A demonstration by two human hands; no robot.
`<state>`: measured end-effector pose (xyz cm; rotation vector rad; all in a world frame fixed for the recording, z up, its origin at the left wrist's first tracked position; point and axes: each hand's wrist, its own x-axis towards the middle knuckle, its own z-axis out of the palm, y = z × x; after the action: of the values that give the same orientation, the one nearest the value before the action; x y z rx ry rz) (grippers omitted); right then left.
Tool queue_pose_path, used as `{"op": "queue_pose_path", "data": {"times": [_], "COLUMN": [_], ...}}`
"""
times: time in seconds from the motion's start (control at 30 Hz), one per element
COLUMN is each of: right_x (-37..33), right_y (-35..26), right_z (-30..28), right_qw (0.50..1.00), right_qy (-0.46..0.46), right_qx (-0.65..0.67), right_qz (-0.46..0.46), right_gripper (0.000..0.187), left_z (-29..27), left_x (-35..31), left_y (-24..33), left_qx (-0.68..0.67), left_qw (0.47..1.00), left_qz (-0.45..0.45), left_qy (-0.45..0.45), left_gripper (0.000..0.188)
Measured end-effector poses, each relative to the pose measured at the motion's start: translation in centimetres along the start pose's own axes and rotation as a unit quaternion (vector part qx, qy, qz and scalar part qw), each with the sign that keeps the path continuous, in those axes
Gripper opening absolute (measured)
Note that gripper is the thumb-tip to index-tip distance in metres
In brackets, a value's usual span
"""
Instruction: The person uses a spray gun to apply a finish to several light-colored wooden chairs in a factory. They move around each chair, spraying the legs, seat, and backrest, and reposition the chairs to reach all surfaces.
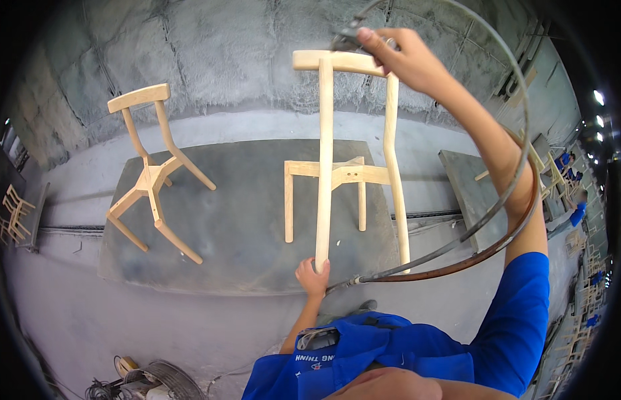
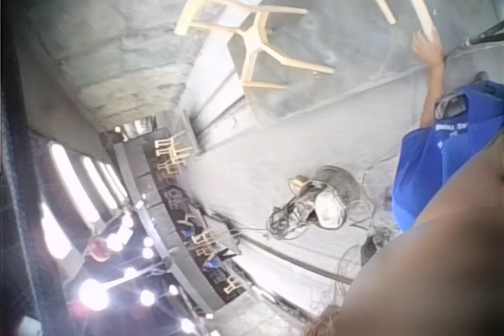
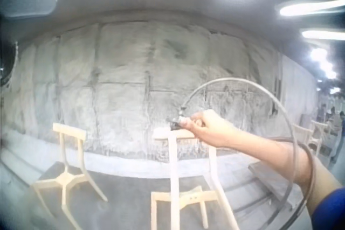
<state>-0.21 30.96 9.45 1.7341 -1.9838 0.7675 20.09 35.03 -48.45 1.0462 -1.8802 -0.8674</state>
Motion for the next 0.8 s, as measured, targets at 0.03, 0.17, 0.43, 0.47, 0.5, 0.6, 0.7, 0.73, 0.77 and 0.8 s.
{"op": "queue_pose_path", "data": {"times": [0.03,0.17,0.43,0.47,0.5,0.6,0.7,0.73,0.77,0.8], "right_x": [-0.2,-2.1,-6.5,-6.8,-7.4,-9.8,-11.9,-12.3,-12.4,-12.5], "right_y": [0.2,0.8,3.4,4.0,4.6,6.0,7.4,8.1,9.0,9.9], "right_z": [-0.4,-4.0,-10.2,-10.7,-11.0,-11.7,-13.6,-14.3,-14.5,-14.7], "right_qw": [0.997,0.994,0.999,1.0,0.999,0.997,0.983,0.985,0.992,0.995], "right_qy": [0.043,-0.058,0.004,-0.003,-0.004,-0.065,-0.167,-0.155,-0.109,-0.068], "right_qx": [-0.052,-0.082,0.017,-0.013,-0.043,-0.039,0.033,0.004,-0.039,-0.075], "right_qz": [-0.029,0.045,0.044,0.016,-0.003,-0.002,0.076,0.079,0.045,0.008], "right_gripper": [0.071,0.067,0.074,0.075,0.075,0.077,0.075,0.074,0.074,0.075], "left_z": [0.0,0.5,1.0,1.2,1.4,2.1,2.5,2.5,2.6,2.6], "left_x": [-0.3,-0.8,-1.6,-1.6,-1.7,-1.8,-2.1,-2.3,-2.4,-2.5], "left_y": [-0.3,-1.3,-2.1,-2.1,-2.2,-2.5,-2.7,-2.7,-2.7,-2.6], "left_qx": [-0.001,-0.001,-0.016,-0.024,-0.012,-0.005,-0.006,-0.007,-0.014,-0.003], "left_qw": [1.0,1.0,0.999,0.999,1.0,1.0,1.0,1.0,1.0,1.0], "left_qz": [-0.005,0.002,-0.01,-0.001,-0.008,-0.013,-0.016,-0.015,-0.014,-0.01], "left_qy": [-0.003,-0.005,-0.033,-0.026,-0.027,-0.011,-0.01,-0.009,-0.007,-0.006], "left_gripper": [0.047,0.047,0.046,0.046,0.046,0.047,0.047,0.047,0.047,0.047]}}
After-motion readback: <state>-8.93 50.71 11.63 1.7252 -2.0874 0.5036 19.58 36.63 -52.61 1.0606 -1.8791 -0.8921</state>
